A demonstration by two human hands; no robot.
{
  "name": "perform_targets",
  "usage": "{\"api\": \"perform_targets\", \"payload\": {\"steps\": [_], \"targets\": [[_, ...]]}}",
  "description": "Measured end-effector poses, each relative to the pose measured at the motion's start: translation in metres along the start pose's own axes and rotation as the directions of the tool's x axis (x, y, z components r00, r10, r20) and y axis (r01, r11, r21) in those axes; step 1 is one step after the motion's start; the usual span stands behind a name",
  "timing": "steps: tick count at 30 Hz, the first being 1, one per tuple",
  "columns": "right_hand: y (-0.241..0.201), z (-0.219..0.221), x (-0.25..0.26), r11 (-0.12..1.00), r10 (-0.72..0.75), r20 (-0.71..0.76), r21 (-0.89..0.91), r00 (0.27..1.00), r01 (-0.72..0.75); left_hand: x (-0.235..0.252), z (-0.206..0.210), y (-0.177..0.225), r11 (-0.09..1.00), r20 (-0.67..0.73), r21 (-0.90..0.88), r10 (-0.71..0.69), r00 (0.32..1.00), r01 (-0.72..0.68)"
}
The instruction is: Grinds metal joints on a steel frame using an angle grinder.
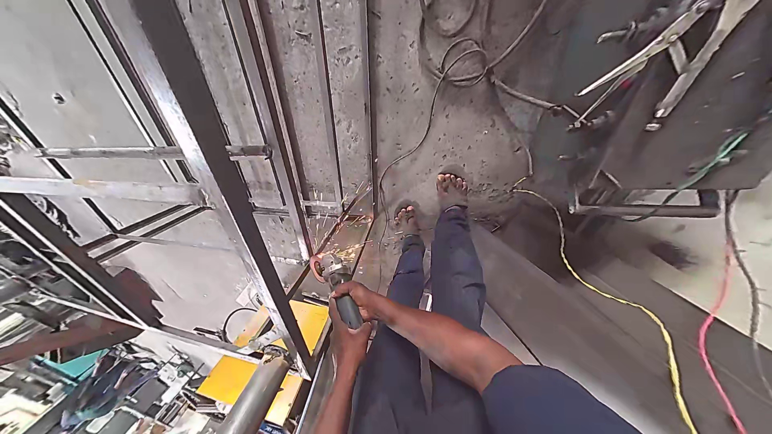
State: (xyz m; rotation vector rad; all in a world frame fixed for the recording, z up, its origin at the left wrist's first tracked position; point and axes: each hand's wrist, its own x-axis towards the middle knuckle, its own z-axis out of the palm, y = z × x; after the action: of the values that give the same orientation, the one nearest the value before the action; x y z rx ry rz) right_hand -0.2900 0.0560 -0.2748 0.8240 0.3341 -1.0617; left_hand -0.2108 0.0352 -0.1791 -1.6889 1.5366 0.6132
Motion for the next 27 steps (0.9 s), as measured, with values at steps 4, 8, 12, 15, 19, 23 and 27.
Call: {"api": "perform_targets", "payload": {"steps": [4, 8, 12, 15, 19, 23, 27], "targets": [[0.002, 0.002, -0.002, 1.000, -0.015, -0.019, 0.010, 1.000, 0.015, 0.000, 0.000, -0.003, 1.000, -0.006, 0.022, -0.004, 1.000, 0.004], [0.000, -0.002, 0.000, 0.998, -0.028, -0.014, -0.053, 1.000, 0.028, 0.003, 0.004, -0.004, 1.000, -0.011, -0.002, 0.012, 1.000, -0.012], [0.005, -0.005, 0.001, 0.993, -0.047, -0.005, -0.111, 0.999, 0.046, 0.000, 0.007, -0.011, 1.000, -0.020, -0.010, 0.006, 1.000, -0.007], [0.011, -0.010, 0.009, 0.991, -0.079, 0.057, -0.105, 0.995, 0.085, -0.003, 0.006, -0.012, 1.000, -0.049, 0.019, 0.019, 0.999, -0.018], [0.012, -0.007, 0.011, 0.995, -0.088, 0.035, -0.046, 0.996, 0.089, 0.001, 0.003, -0.014, 0.998, -0.053, 0.051, 0.041, 0.998, -0.038], [0.004, -0.006, 0.012, 0.997, -0.064, -0.014, -0.054, 0.998, 0.063, 0.009, 0.008, -0.014, 0.999, -0.054, 0.014, 0.034, 0.998, -0.033], [0.007, -0.006, 0.010, 0.999, -0.035, -0.007, -0.025, 0.999, 0.034, 0.007, 0.009, -0.019, 0.999, -0.049, 0.010, 0.035, 0.998, -0.034]]}}
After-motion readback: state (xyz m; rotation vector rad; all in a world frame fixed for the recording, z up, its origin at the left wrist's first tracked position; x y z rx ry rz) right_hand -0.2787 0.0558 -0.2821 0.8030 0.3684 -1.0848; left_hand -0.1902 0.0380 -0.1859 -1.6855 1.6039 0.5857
